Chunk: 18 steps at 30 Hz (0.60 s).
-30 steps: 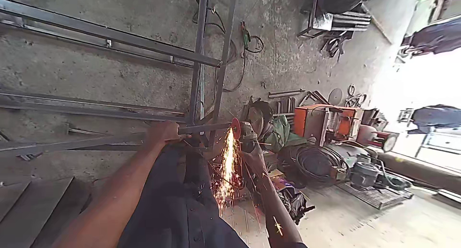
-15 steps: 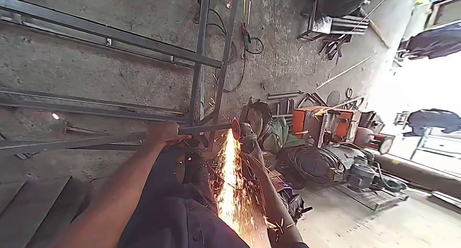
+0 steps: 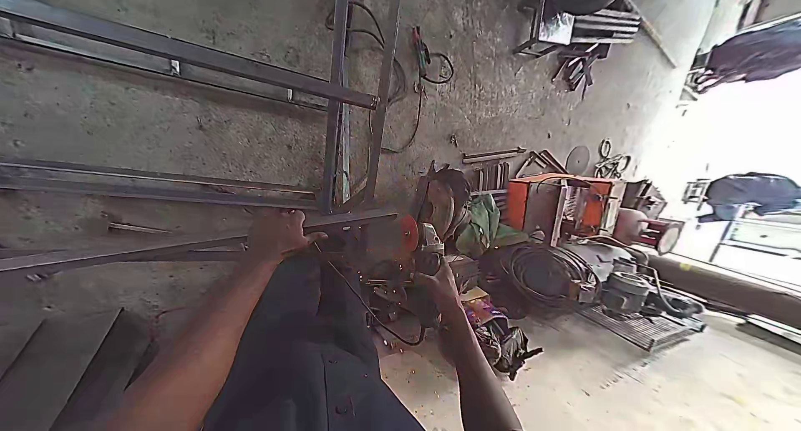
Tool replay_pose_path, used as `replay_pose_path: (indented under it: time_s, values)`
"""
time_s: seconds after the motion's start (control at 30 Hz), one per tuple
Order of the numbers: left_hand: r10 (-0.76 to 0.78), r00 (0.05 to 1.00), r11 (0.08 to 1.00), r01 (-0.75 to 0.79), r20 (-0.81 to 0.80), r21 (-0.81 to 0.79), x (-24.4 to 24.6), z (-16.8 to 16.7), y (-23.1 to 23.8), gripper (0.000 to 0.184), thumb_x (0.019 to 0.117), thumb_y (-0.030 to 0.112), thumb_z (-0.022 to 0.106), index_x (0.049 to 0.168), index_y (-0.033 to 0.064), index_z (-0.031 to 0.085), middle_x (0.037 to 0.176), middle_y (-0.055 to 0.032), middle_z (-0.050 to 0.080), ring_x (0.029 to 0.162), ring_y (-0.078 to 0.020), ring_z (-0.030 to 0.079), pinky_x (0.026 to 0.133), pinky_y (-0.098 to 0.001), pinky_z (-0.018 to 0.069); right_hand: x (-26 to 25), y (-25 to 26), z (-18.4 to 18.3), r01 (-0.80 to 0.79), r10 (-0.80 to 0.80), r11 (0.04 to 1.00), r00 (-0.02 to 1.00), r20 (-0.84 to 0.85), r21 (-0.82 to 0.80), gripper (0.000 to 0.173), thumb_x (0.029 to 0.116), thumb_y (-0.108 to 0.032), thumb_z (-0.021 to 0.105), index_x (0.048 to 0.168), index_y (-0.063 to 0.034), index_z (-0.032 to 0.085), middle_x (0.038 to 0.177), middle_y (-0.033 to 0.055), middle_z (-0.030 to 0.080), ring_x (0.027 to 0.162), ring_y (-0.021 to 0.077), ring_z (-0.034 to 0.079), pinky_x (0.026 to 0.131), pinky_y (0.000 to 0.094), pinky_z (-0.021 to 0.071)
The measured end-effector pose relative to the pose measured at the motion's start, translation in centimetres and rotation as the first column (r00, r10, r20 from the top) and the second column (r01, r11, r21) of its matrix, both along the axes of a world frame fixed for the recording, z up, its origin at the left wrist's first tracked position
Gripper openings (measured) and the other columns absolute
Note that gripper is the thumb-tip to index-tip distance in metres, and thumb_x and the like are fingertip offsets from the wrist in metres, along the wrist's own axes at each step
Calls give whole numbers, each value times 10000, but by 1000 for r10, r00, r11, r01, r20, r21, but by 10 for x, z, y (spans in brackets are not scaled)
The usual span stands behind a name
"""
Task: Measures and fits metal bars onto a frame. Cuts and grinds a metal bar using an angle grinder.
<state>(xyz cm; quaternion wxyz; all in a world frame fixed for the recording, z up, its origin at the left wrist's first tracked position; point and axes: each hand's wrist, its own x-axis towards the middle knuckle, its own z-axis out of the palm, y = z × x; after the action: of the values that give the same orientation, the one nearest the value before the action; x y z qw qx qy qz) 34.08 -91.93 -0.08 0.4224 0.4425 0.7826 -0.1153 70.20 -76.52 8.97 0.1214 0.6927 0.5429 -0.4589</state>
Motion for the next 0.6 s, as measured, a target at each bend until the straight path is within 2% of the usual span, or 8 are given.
replay_pose_path:
  time_s: [0.1, 0.2, 0.27, 0.37, 0.47, 0.6]
  values:
    - [-3, 1000, 1000, 3, 2, 27, -2, -4, -2, 867, 772, 941, 472, 1010, 135, 686, 846, -150, 706, 830, -379, 716, 660, -603, 558, -3, 6, 1, -80, 80, 997, 996, 50, -12, 880, 616, -373, 865, 1396, -150, 524, 1119, 85, 707, 991, 207, 700, 848, 503, 592]
    - [-2, 997, 997, 8, 79, -80, -10, -5, 6, 852, 778, 946, 442, 1001, 160, 680, 880, -137, 710, 879, -366, 716, 704, -619, 561, -9, 7, -3, -141, 141, 990, 987, 77, -9, 885, 603, -397, 858, 1390, -166, 526, 1107, 76, 709, 987, 205, 699, 839, 508, 589]
    - [-25, 993, 994, 37, 118, -101, -14, -6, 12, 857, 791, 937, 441, 981, 141, 696, 902, -140, 718, 911, -366, 718, 744, -625, 566, -11, 7, -6, -140, 140, 990, 987, 83, -6, 898, 596, -403, 856, 1396, -170, 522, 1109, 76, 710, 990, 209, 700, 833, 518, 590]
    - [-61, 992, 994, 71, 111, -82, -16, -6, 12, 856, 796, 943, 408, 926, 144, 688, 864, -135, 711, 890, -363, 716, 742, -620, 563, -13, 6, -8, -145, 144, 989, 985, 99, 9, 878, 602, -403, 853, 1381, -167, 528, 1094, 78, 710, 977, 213, 699, 825, 522, 585]
    - [-62, 992, 994, 71, 110, -79, -16, -5, 11, 874, 791, 951, 395, 957, 148, 698, 876, -142, 718, 892, -372, 718, 747, -633, 558, -13, 7, -6, -153, 151, 988, 981, 121, 15, 899, 595, -411, 853, 1392, -164, 519, 1098, 86, 712, 981, 225, 702, 822, 537, 585]
    - [-62, 992, 996, 68, 111, -52, -16, -10, 10, 881, 782, 957, 404, 938, 145, 705, 874, -144, 717, 878, -371, 719, 711, -632, 560, -10, 9, -9, -153, 151, 988, 982, 111, 7, 896, 620, -391, 863, 1406, -150, 507, 1097, 104, 707, 950, 240, 709, 798, 528, 596]
